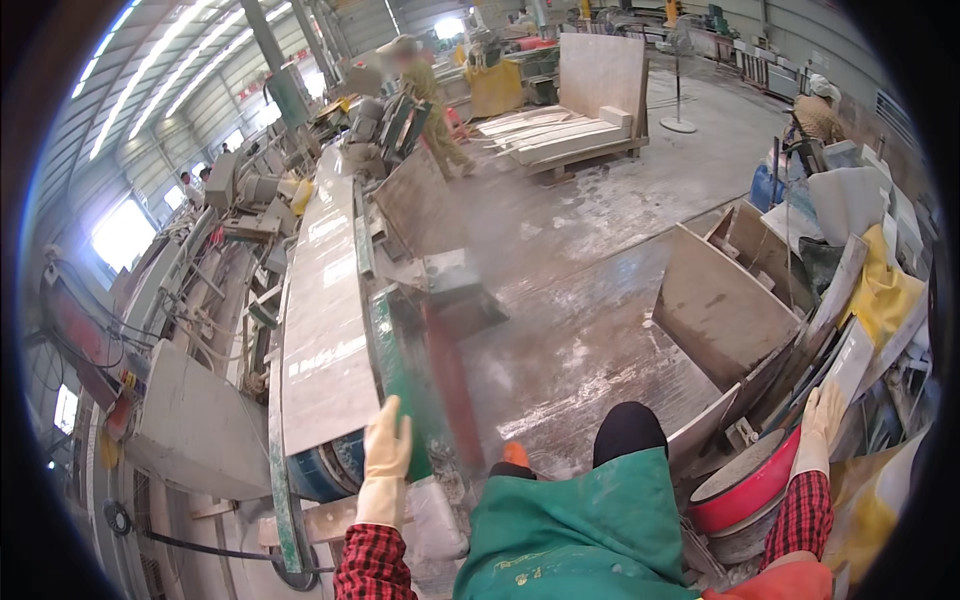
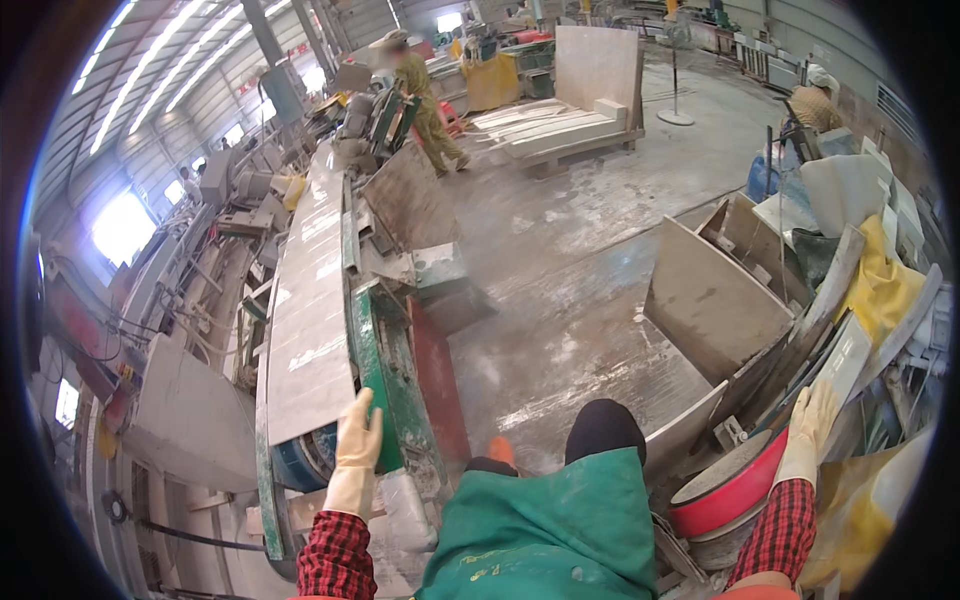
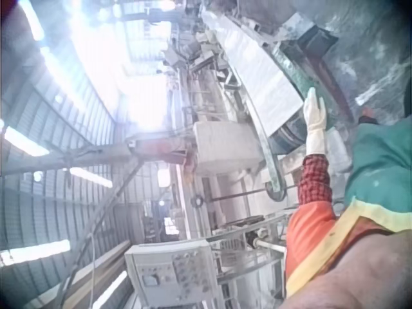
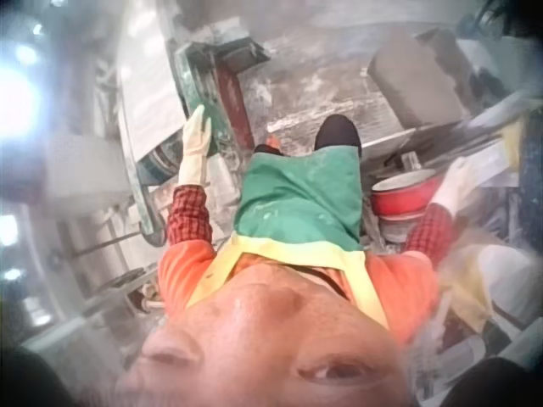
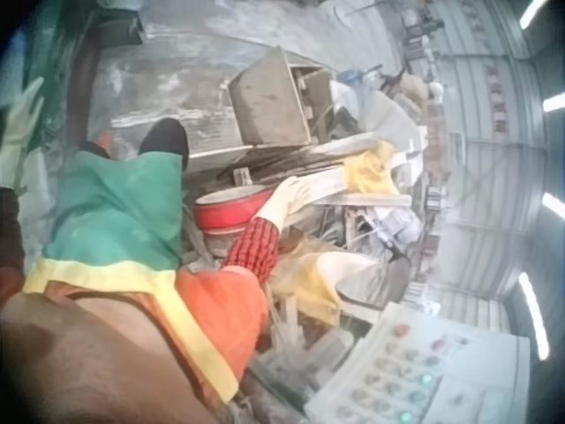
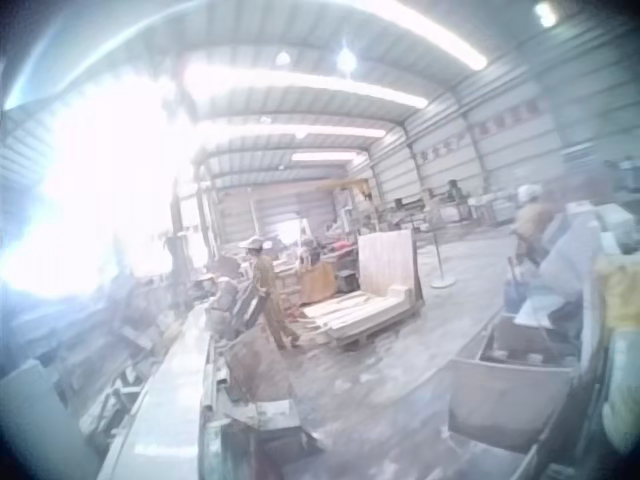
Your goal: The person repeatedly picks up rectangular panels from a conveyor belt and places them into a nearby bin. The person wears gloves and an apron while performing this repetitive task in a factory setting.
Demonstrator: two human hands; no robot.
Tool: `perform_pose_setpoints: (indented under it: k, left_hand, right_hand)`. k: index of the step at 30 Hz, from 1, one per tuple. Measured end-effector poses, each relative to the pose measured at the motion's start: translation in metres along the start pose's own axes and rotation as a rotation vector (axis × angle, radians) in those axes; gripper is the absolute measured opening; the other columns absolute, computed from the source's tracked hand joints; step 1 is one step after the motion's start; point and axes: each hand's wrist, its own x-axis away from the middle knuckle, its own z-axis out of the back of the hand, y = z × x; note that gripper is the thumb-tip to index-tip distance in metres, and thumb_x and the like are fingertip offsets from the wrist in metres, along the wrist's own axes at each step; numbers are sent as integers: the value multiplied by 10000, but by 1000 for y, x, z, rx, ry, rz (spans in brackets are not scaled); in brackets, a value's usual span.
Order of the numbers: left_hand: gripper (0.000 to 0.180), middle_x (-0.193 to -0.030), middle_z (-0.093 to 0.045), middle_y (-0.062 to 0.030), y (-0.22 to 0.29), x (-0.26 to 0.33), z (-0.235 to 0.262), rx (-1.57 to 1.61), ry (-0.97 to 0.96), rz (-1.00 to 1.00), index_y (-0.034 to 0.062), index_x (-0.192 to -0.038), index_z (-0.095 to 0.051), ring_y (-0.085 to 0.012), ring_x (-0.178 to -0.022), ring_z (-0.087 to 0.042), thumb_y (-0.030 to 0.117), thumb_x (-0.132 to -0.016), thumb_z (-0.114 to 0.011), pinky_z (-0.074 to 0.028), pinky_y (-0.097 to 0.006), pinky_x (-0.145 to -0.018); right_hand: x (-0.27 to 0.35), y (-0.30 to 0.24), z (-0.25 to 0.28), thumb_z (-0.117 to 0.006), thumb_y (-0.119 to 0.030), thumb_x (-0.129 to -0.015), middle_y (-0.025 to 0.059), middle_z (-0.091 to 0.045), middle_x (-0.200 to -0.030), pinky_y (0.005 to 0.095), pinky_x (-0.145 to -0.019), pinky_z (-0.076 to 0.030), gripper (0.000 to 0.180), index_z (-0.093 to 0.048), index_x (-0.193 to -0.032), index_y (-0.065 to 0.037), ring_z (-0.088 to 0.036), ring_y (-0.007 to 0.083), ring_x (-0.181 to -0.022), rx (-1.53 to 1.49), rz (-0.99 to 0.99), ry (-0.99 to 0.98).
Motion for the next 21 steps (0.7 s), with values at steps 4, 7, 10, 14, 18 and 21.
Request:
perform_pose_setpoints:
  k: [4, 7, 10, 14, 18, 21]
  left_hand:
    - [502, -1310, -608, -259, 20, -6, -26, -38, -125, -181, -15, -1303, -589, -455, -1198, -562, 68, -827, -726, -451, -495, -1039]
    - [491, -1340, -601, -251, 4, 6, -48, -105, -101, -83, -21, -1302, -590, -441, -1256, -544, 97, -842, -714, -416, -492, -1088]
    - [465, -1353, -599, -246, 4, 9, -53, -102, -131, -32, -11, -1304, -597, -425, -1286, -533, 96, -861, -688, -395, -485, -1116]
    - [425, -1329, -612, -240, 6, 4, -53, -117, -128, -50, -11, -1266, -612, -415, -1264, -547, 84, -860, -693, -413, -483, -1099]
    - [412, -1299, -630, -233, 4, 7, -53, -135, -127, -50, -13, -1241, -622, -410, -1266, -555, 89, -851, -707, -405, -488, -1113]
    - [427, -1330, -621, -232, 2, 5, -50, -118, -158, 7, -7, -1258, -623, -401, -1294, -545, 88, -850, -704, -389, -485, -1132]
  right_hand:
    - [9, -16, 7, -477, -370, -1029, 184, -485, -1520, 473, -1192, -310, 541, -501, -1460, -44, -430, 366, -1412, -32, 2, 14]
    - [10, -14, -4, -518, -357, -1014, 190, -554, -1454, 482, -1169, -346, 513, -554, -1409, -32, -495, 378, -1355, -48, 33, 111]
    - [4, -17, 10, -527, -354, -1009, 202, -664, -1190, 502, -965, -487, 372, -667, -1167, -48, -619, 407, -1101, -140, 62, 198]
    - [-11, -20, 28, -541, -360, -999, 208, -678, -969, 529, -811, -517, 354, -696, -958, -44, -642, 431, -910, -126, -55, 163]
    - [-12, -28, 29, -542, -364, -1006, 224, -669, -1180, 496, -951, -491, 398, -680, -1162, -25, -625, 410, -1083, -80, -38, 191]
    - [-9, -23, 20, -542, -374, -1009, 229, -585, -1393, 469, -1117, -402, 500, -595, -1353, -16, -534, 388, -1301, -20, -62, 64]
